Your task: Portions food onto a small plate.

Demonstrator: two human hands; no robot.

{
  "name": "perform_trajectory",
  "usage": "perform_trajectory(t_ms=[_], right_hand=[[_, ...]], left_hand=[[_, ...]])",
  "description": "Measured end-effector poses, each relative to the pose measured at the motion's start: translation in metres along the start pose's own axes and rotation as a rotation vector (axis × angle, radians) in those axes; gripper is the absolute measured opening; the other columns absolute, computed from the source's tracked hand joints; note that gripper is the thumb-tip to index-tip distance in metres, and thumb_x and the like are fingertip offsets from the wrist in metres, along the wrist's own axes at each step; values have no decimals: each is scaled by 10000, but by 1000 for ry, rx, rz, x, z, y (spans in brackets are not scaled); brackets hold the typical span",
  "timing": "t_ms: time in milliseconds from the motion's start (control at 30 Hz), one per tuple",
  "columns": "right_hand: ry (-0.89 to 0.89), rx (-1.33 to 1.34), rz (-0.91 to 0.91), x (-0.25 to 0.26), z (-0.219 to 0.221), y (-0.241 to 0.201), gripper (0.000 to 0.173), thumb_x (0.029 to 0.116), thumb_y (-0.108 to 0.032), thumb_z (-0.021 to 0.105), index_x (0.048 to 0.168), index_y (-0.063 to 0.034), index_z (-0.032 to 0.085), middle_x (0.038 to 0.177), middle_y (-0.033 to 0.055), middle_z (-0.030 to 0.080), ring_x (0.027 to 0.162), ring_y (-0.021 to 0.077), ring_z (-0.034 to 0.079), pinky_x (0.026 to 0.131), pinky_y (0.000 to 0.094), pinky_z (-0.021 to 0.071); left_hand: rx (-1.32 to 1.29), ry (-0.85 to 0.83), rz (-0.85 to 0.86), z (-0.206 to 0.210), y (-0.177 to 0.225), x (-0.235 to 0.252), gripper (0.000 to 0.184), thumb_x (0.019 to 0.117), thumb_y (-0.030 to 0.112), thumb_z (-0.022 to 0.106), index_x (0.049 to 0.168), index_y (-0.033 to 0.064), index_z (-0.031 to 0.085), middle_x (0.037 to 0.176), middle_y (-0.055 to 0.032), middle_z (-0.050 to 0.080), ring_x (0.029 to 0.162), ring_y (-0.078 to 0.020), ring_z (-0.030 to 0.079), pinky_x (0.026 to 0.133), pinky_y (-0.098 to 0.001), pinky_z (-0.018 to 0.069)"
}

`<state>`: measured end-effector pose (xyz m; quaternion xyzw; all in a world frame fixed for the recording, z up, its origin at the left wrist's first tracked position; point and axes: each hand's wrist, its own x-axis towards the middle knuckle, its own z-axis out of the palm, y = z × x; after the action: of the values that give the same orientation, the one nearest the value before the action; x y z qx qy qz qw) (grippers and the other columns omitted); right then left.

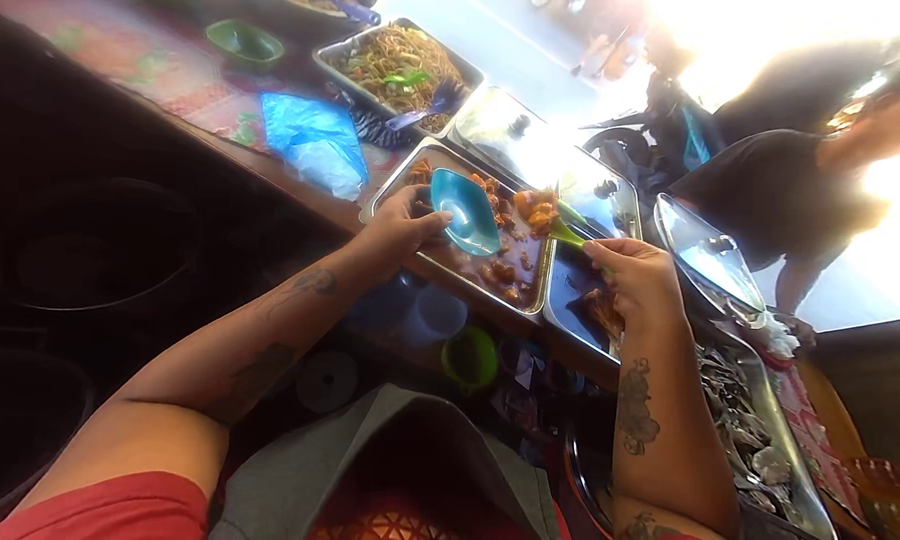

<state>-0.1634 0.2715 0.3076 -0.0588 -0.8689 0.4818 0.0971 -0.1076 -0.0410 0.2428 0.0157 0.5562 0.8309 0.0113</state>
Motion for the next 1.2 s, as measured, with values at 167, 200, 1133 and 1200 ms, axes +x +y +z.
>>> perform_trajectory(t_ms=[167,200,1133,1200], right_hand=[[-80,-98,-183,-14,11,-33,109,857,-97,833,928,-74,754,764,-24,703,558,-2,532,526,178,441],[-93,-168,-235,-16,13,-38,120,859,-116,838,939,-75,758,806,1,711,637,30,588,609,224,499],[39,-992,-413,-25,17,-26,154,964,-172,702,1009,-39,765,1002,230,718,975,453,684,786,669,512],[81,-969,-497,-26,18,-27,155,962,-174,698,998,-41,767,993,212,723,957,431,694,779,644,519]], left_hand=[[-44,-49,2,16,-2,10,422,1025,59,591,1409,20,421,1161,-132,639,944,-173,713,850,-316,614],[-58,-59,3,18,-2,10,420,1027,58,586,1412,20,421,1171,-134,637,951,-174,714,855,-314,614],[-149,-19,31,2,7,2,387,1024,23,550,1397,59,452,1175,-103,657,986,-171,712,882,-302,606],[-156,-11,29,2,10,0,391,1019,13,554,1394,57,451,1169,-104,653,968,-167,713,868,-300,609]])
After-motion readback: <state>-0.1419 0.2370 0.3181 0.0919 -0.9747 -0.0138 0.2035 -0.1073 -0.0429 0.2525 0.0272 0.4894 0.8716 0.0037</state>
